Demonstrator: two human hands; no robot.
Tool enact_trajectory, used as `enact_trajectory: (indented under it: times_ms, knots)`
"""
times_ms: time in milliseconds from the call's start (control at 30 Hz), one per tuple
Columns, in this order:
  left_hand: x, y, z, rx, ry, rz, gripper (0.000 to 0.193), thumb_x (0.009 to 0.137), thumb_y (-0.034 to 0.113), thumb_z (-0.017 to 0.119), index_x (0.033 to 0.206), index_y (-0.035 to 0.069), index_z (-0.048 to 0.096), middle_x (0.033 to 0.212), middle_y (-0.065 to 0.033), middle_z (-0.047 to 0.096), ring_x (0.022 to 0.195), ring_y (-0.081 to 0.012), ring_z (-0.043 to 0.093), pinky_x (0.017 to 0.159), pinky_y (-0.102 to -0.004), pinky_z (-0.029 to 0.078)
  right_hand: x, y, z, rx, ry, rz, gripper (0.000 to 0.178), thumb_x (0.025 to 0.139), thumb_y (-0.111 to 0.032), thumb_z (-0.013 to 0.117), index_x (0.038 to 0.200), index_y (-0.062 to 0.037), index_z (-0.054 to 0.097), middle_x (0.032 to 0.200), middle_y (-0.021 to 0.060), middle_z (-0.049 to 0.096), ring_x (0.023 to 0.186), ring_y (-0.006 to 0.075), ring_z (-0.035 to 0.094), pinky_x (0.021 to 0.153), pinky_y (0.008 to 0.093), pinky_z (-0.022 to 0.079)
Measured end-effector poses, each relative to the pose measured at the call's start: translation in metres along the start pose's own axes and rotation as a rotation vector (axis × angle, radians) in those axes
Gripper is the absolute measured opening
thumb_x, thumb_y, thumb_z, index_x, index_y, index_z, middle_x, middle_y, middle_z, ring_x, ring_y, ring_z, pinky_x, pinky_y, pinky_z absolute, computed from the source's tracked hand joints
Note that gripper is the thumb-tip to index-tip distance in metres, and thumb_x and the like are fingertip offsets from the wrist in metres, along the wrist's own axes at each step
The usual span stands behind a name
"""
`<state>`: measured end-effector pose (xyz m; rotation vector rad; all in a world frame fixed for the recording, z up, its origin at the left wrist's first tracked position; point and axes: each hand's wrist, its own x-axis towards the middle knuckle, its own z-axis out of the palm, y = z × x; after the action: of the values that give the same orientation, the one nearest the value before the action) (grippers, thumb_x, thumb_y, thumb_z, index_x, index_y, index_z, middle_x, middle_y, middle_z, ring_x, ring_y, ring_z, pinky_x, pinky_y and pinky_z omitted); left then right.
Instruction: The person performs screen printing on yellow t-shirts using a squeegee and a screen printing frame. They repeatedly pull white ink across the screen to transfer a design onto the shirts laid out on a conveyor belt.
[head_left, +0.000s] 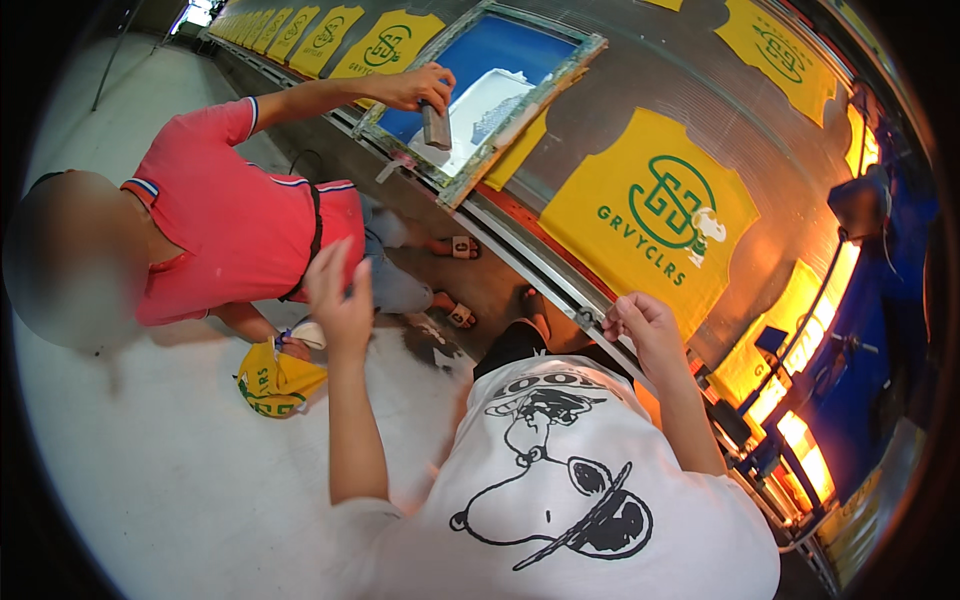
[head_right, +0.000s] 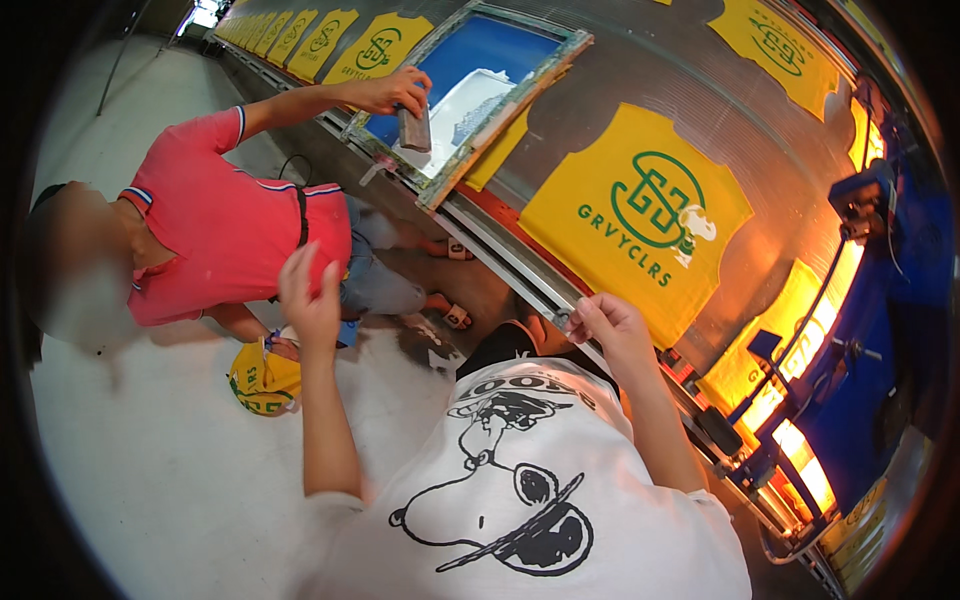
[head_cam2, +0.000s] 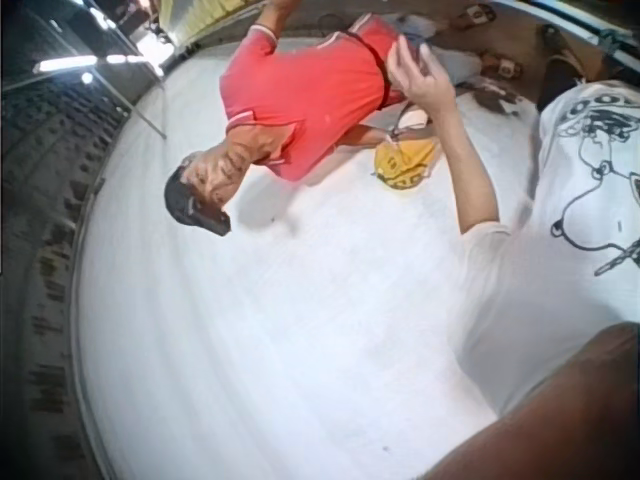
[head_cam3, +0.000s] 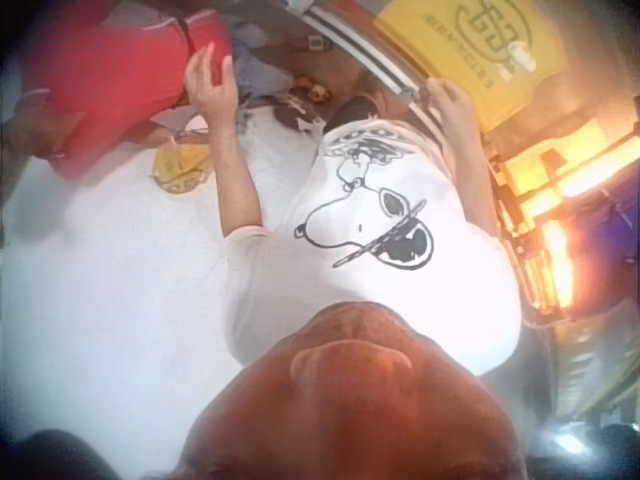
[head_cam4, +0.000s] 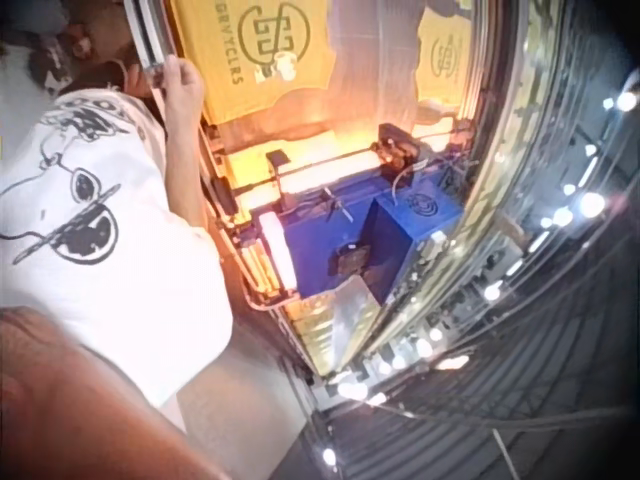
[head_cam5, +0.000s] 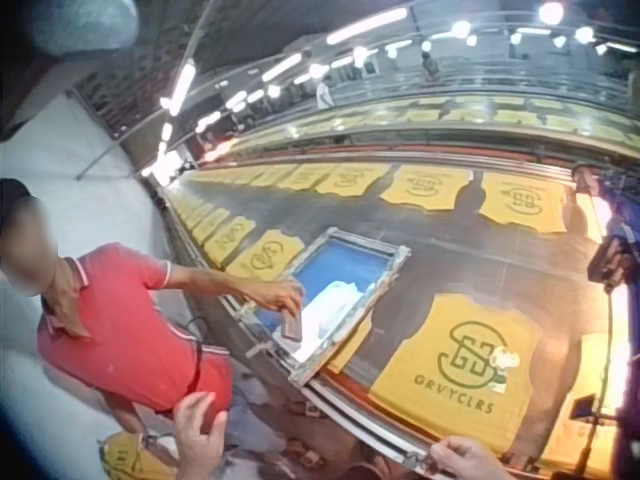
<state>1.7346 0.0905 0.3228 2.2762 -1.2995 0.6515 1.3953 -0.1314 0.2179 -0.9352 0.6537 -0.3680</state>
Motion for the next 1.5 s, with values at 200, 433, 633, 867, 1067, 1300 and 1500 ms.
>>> enact_trajectory:
  times_ms: [200, 433, 633, 867, 1067, 1300, 1500]
  knots:
    - [0.130, -0.063, 0.118, 0.244, -0.205, 0.704, 0.048, 0.086, 0.008, 0.065, 0.133, 0.020, 0.065, 0.151, -0.0077, 0.048, 0.137, -0.0247, 0.046, 0.114, -0.0447, 0.035, 0.022, -0.008, 0.026, 0.063, 0.147, 0.016, 0.030, 0.105, -0.027, 0.059, 0.091, -0.0010, 0.063, 0.084, 0.0085, 0.068, 0.075, 0.0152, 0.064, 0.073, 0.0292, 0.052]
    - [0.223, -0.100, 0.207, 0.182, -0.279, 1.206, 0.020, 0.086, 0.021, 0.061, 0.104, 0.017, 0.070, 0.151, -0.0047, 0.050, 0.143, -0.0217, 0.040, 0.123, -0.0446, 0.020, 0.063, 0.000, 0.064, 0.175, 0.450, -0.137, 0.029, 0.106, -0.026, 0.056, 0.089, -0.0020, 0.060, 0.082, 0.0083, 0.062, 0.072, 0.0150, 0.058, 0.070, 0.0274, 0.048]
    - [0.270, -0.097, 0.229, -0.070, -0.551, 1.200, 0.017, 0.082, 0.015, 0.067, 0.097, 0.010, 0.066, 0.112, -0.0042, 0.068, 0.120, -0.0232, 0.058, 0.111, -0.0427, 0.037, 0.113, 0.002, 0.111, 0.248, 0.528, -0.194, 0.028, 0.106, -0.026, 0.057, 0.091, -0.0018, 0.060, 0.085, 0.0086, 0.062, 0.076, 0.0153, 0.059, 0.072, 0.0272, 0.048]
    - [0.290, -0.099, 0.248, -0.136, -0.716, 0.918, 0.022, 0.087, 0.020, 0.074, 0.096, 0.004, 0.062, 0.100, -0.0159, 0.069, 0.110, -0.0345, 0.064, 0.106, -0.0483, 0.041, 0.133, -0.002, 0.118, 0.290, 0.542, -0.298, 0.027, 0.105, -0.024, 0.058, 0.093, -0.0011, 0.061, 0.087, 0.0087, 0.065, 0.077, 0.0150, 0.061, 0.073, 0.0279, 0.049]
    - [0.295, -0.100, 0.249, 0.007, -0.856, 0.609, 0.027, 0.090, 0.024, 0.072, 0.090, 0.001, 0.058, 0.089, -0.0202, 0.069, 0.097, -0.0390, 0.067, 0.086, -0.0494, 0.050, 0.131, 0.008, 0.104, 0.347, 0.588, -0.273, 0.027, 0.106, -0.025, 0.057, 0.093, -0.0016, 0.061, 0.087, 0.0086, 0.064, 0.077, 0.0151, 0.060, 0.073, 0.0283, 0.049]
    - [0.292, -0.109, 0.261, 0.050, -0.876, 0.247, 0.037, 0.094, 0.034, 0.065, 0.096, -0.002, 0.058, 0.089, -0.0295, 0.069, 0.092, -0.0492, 0.066, 0.078, -0.0573, 0.050, 0.130, 0.001, 0.088, 0.368, 0.536, -0.273, 0.028, 0.106, -0.027, 0.057, 0.093, -0.0027, 0.061, 0.087, 0.0079, 0.064, 0.076, 0.0150, 0.060, 0.072, 0.0280, 0.049]
    - [0.270, -0.137, 0.286, 0.076, -0.888, 0.107, 0.042, 0.092, 0.035, 0.066, 0.103, -0.004, 0.059, 0.096, -0.0326, 0.069, 0.094, -0.0504, 0.067, 0.082, -0.0569, 0.052, 0.133, -0.015, 0.078, 0.354, 0.514, -0.260, 0.029, 0.106, -0.030, 0.057, 0.093, -0.0043, 0.061, 0.086, 0.0062, 0.064, 0.075, 0.0134, 0.060, 0.071, 0.0264, 0.048]
